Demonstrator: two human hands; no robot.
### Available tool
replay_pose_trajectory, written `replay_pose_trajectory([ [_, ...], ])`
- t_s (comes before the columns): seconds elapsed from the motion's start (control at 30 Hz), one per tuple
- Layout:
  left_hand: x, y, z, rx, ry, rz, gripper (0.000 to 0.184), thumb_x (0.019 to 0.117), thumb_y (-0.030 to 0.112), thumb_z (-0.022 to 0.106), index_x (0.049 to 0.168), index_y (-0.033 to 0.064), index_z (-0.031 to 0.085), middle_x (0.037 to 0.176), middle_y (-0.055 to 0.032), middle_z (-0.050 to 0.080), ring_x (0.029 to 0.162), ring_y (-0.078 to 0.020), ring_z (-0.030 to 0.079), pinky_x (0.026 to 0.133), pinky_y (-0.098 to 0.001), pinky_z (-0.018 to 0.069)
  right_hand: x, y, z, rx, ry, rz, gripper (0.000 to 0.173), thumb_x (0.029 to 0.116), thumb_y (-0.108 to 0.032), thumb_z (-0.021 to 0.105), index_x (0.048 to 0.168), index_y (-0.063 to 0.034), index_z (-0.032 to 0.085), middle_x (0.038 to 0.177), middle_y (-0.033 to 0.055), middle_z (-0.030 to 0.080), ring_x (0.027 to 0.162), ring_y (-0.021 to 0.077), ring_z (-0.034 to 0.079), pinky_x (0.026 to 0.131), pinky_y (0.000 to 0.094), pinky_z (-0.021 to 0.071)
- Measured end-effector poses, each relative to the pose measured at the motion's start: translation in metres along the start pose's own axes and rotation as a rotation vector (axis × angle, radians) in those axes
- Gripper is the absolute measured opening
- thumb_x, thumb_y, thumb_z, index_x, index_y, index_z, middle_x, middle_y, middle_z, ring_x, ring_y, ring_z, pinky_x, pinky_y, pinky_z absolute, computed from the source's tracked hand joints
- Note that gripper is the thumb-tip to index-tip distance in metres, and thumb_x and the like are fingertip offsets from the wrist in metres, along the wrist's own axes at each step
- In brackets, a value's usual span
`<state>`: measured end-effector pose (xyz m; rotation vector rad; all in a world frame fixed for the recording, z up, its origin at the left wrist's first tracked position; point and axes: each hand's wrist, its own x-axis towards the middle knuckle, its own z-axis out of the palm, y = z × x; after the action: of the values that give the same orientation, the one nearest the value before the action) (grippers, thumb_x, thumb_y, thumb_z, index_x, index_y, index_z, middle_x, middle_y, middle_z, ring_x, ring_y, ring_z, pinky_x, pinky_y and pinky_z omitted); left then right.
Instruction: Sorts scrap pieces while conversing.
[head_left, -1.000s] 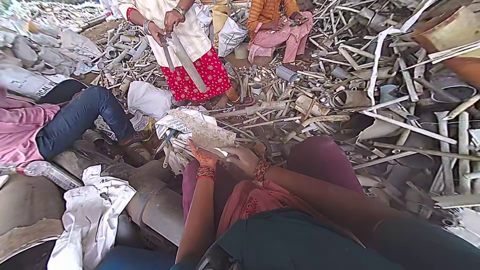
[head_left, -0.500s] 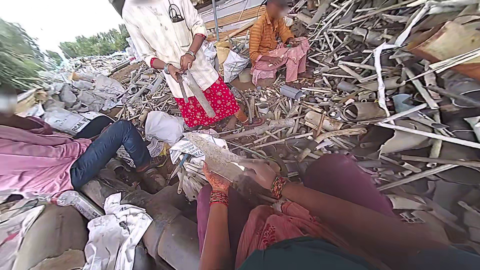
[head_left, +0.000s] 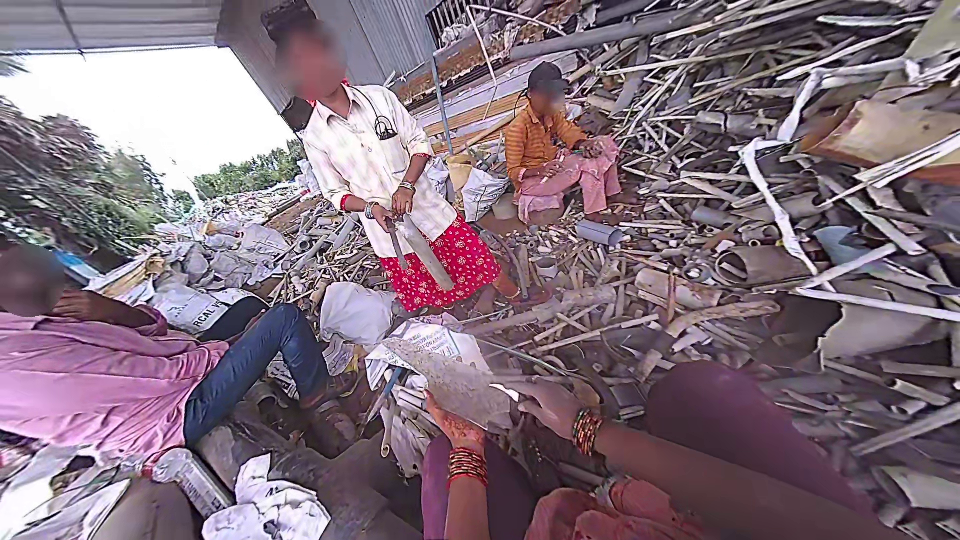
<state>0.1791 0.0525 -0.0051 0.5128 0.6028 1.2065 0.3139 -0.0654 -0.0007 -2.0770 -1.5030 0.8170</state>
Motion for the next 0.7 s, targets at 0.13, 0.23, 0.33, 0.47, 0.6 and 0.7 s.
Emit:
replay_pose_trajectory([
  [0.13,-0.001,-0.003,0.0,-0.007,0.005,0.008,0.061,0.1066,0.059,0.019,0.143,0.0155,0.042,0.126,-0.0089,0.062,0.112,-0.0206,0.064,0.089,-0.0475,0.0554,-0.005,-0.002,0.02,0.105,-0.033,-0.115,0.047,0.1066,-0.019,0.056,0.152,-0.0089,0.051,0.137,0.0261,0.062,0.127,0.0411,0.059,0.113,0.0535,0.0407],
  [0.23,0.0,-0.003,-0.006,-0.011,-0.002,0.024,0.063,0.1064,0.059,0.018,0.145,0.0149,0.04,0.13,-0.0098,0.06,0.115,-0.0208,0.062,0.091,-0.0482,0.054,-0.002,-0.002,0.028,0.142,-0.045,-0.149,0.046,0.1058,-0.02,0.058,0.15,-0.0069,0.053,0.136,0.0259,0.062,0.126,0.0398,0.06,0.113,0.0527,0.0413],
  [0.33,-0.001,-0.002,-0.005,-0.017,-0.007,0.013,0.063,0.1056,0.061,0.018,0.143,0.0155,0.041,0.125,-0.0093,0.061,0.111,-0.0203,0.063,0.089,-0.0476,0.055,0.002,0.005,0.016,0.093,-0.003,-0.059,0.048,0.1058,-0.02,0.057,0.153,-0.0135,0.05,0.136,0.0252,0.062,0.126,0.041,0.06,0.111,0.0554,0.0421],
  [0.47,-0.002,-0.004,-0.004,-0.015,-0.04,0.009,0.063,0.1054,0.062,0.017,0.143,0.0166,0.04,0.125,-0.0079,0.062,0.112,-0.0198,0.064,0.089,-0.0468,0.0554,0.0,0.003,0.016,0.116,-0.023,-0.034,0.049,0.106,-0.021,0.057,0.154,-0.0113,0.049,0.135,0.0258,0.062,0.124,0.0407,0.06,0.11,0.0552,0.0423],
  [0.6,0.004,-0.006,-0.009,-0.023,-0.026,0.027,0.064,0.1056,0.062,0.017,0.144,0.0159,0.04,0.126,-0.0078,0.062,0.112,-0.0194,0.064,0.089,-0.0453,0.0562,-0.005,-0.011,0.031,0.197,-0.044,-0.122,0.049,0.1053,-0.017,0.058,0.152,-0.0042,0.05,0.139,0.0267,0.06,0.127,0.0392,0.059,0.114,0.0504,0.0401],
  [0.7,0.005,-0.003,-0.01,-0.031,-0.013,0.019,0.066,0.1046,0.064,0.017,0.145,0.0164,0.039,0.128,-0.0088,0.061,0.113,-0.0203,0.063,0.089,-0.0458,0.0555,0.004,-0.001,0.024,0.134,-0.025,-0.056,0.049,0.106,-0.019,0.057,0.154,-0.0106,0.049,0.138,0.0248,0.061,0.126,0.0394,0.059,0.113,0.0523,0.0409],
])
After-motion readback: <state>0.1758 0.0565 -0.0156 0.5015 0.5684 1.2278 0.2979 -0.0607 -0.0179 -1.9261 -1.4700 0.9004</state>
